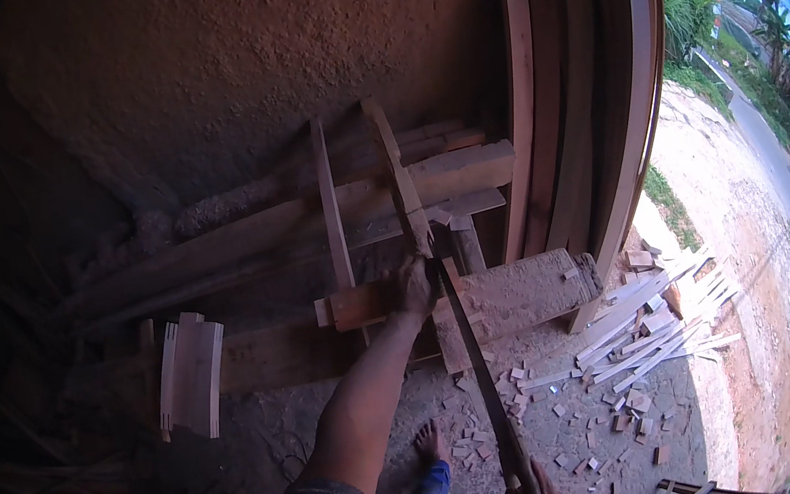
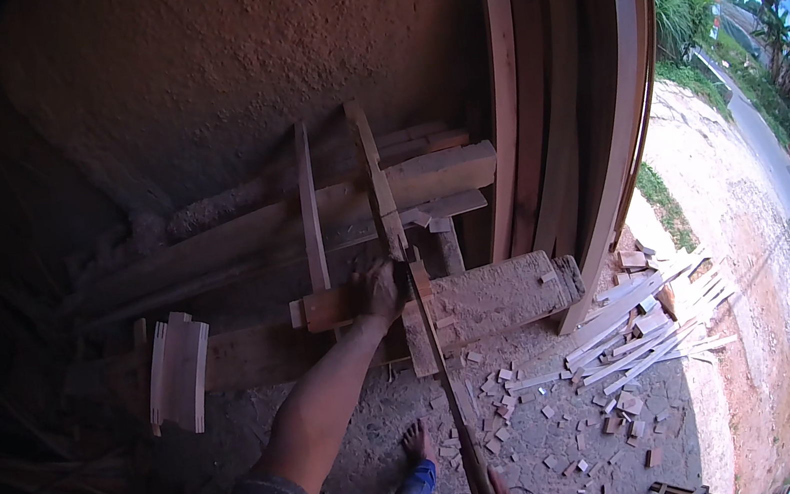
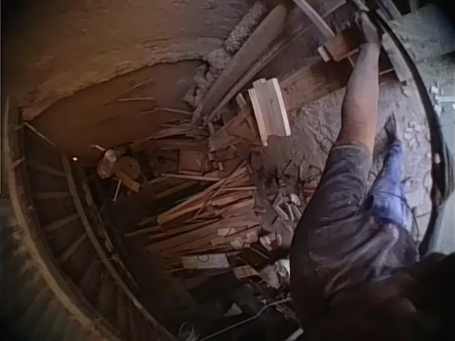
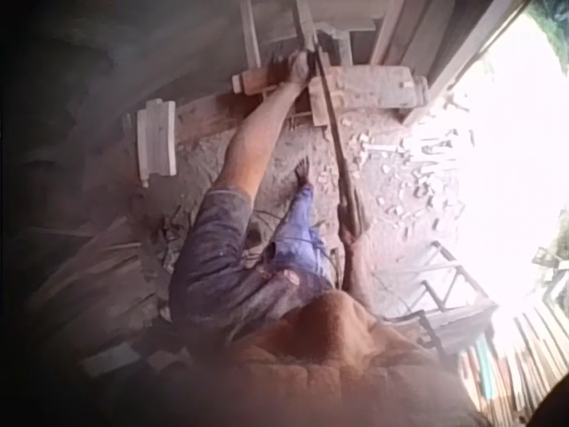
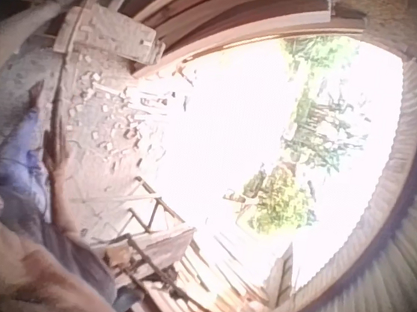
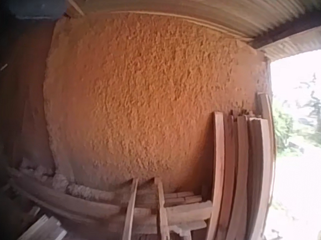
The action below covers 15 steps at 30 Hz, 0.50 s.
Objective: The person saws a piece of wood by hand on a wooden support structure and sets the cut piece aside.
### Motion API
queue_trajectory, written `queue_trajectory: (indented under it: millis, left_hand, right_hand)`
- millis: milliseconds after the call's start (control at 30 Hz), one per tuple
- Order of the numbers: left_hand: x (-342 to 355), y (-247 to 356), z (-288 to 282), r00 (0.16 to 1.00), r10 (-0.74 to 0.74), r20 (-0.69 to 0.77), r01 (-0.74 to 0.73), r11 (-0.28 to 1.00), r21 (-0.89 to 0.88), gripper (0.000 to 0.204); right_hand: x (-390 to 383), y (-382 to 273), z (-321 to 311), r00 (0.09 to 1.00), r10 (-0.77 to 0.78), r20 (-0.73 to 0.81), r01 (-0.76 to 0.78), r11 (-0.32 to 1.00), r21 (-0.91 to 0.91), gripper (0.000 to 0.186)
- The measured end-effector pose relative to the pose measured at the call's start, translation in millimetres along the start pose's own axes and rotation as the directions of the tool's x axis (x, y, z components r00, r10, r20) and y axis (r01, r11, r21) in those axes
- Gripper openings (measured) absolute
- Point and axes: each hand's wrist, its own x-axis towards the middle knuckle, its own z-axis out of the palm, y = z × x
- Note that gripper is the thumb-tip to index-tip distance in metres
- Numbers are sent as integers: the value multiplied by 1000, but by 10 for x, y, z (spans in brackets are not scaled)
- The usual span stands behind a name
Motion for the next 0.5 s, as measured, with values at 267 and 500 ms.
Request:
queue_trajectory:
  millis: [267, 500]
  left_hand:
    - [68, 184, -59, 996, 17, 84, -19, 1000, 15, 13]
    - [6, 117, -81, 988, 73, -135, -63, 995, 79, 20]
  right_hand:
    - [1503, -338, 450, 990, -80, -113, 113, 938, 328, 53]
    - [-163, 336, 136, 987, 146, 62, -152, 982, 115, 55]
